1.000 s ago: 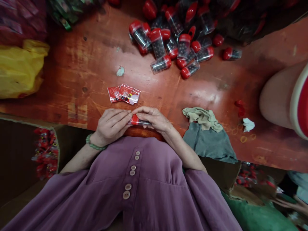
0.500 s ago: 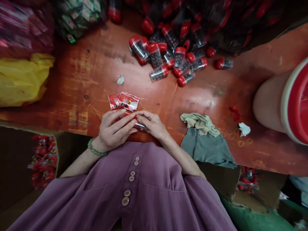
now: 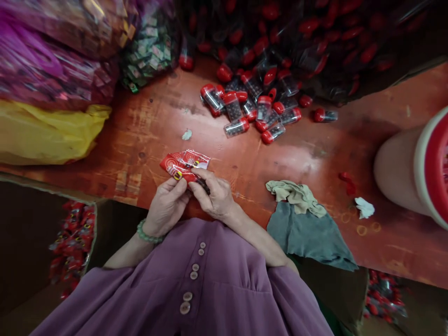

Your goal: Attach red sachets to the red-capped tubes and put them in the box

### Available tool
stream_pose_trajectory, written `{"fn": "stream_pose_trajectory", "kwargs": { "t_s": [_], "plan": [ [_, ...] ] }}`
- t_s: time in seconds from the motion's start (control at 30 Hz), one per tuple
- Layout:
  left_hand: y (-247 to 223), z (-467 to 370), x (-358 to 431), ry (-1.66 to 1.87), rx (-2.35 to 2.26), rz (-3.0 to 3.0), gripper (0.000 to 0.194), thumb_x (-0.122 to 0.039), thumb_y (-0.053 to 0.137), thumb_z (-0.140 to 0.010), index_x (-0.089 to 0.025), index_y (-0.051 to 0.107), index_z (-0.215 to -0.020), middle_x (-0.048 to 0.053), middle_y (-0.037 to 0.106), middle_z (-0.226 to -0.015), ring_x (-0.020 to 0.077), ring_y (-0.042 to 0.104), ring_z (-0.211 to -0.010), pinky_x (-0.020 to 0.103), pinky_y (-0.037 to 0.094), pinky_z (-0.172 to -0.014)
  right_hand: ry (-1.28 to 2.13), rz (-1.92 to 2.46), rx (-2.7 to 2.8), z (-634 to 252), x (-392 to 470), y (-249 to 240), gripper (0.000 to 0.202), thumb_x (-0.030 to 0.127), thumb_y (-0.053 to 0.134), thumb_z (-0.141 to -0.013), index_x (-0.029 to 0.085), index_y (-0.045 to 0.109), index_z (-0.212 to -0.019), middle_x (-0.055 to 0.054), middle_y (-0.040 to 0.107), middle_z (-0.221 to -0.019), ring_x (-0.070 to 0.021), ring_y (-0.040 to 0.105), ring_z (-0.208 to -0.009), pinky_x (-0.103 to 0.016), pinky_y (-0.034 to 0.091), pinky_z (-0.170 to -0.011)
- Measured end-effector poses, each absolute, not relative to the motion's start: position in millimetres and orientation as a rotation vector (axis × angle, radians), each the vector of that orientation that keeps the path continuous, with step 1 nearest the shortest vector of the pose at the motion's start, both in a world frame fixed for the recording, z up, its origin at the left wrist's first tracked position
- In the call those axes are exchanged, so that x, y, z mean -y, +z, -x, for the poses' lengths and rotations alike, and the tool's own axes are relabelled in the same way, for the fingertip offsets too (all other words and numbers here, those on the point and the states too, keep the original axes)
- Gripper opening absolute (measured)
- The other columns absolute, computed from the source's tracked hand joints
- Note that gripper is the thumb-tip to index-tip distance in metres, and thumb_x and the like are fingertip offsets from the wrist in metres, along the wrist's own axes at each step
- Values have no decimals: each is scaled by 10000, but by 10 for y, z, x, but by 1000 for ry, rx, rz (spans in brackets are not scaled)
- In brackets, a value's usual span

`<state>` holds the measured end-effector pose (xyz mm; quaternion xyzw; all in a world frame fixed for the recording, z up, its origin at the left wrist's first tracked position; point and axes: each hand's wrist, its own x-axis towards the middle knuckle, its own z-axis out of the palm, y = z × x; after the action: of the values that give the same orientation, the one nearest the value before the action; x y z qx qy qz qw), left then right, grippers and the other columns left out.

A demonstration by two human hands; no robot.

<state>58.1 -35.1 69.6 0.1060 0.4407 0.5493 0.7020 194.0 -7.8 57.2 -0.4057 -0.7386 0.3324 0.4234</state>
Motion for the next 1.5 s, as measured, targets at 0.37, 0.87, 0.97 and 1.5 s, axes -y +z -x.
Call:
{"fn": "stream_pose_trajectory", "kwargs": {
  "t_s": [0.37,0.87,0.97,1.5],
  "plan": [
    [511,-594,167,1357,-1053,-321,310,-418,922,-585,-202,780,-757,6,769,-781,128,687,-721,280,546,-809,972,1048,1948,-2150,110,553,365,265,497,-1003,233,509,-1367,-85,696,-1241,-174,704,-1039,-306,589,-885],
    [460,-581,130,1333,-974,-246,352,-508,901,-592,-210,765,-721,6,759,-752,158,714,-792,310,560,-869,836,954,1978,-2065,83,457,416,222,547,-986,244,476,-1396,-91,683,-1287,-177,670,-1176,-309,573,-982],
    [452,-647,129,1367,-984,-210,347,-486,906,-596,-201,758,-730,-3,760,-773,136,709,-787,286,556,-867,861,1021,1907,-2012,117,394,385,265,530,-993,259,480,-1375,-81,684,-1262,-179,684,-1130,-314,583,-943],
    [478,-495,73,1433,-1145,-368,411,-521,907,-561,-183,733,-718,10,745,-704,164,705,-714,318,562,-786,1086,1157,1719,-1847,118,293,270,402,537,-973,236,519,-1186,-38,677,-993,-132,648,-764,-285,553,-711]
  ]
}}
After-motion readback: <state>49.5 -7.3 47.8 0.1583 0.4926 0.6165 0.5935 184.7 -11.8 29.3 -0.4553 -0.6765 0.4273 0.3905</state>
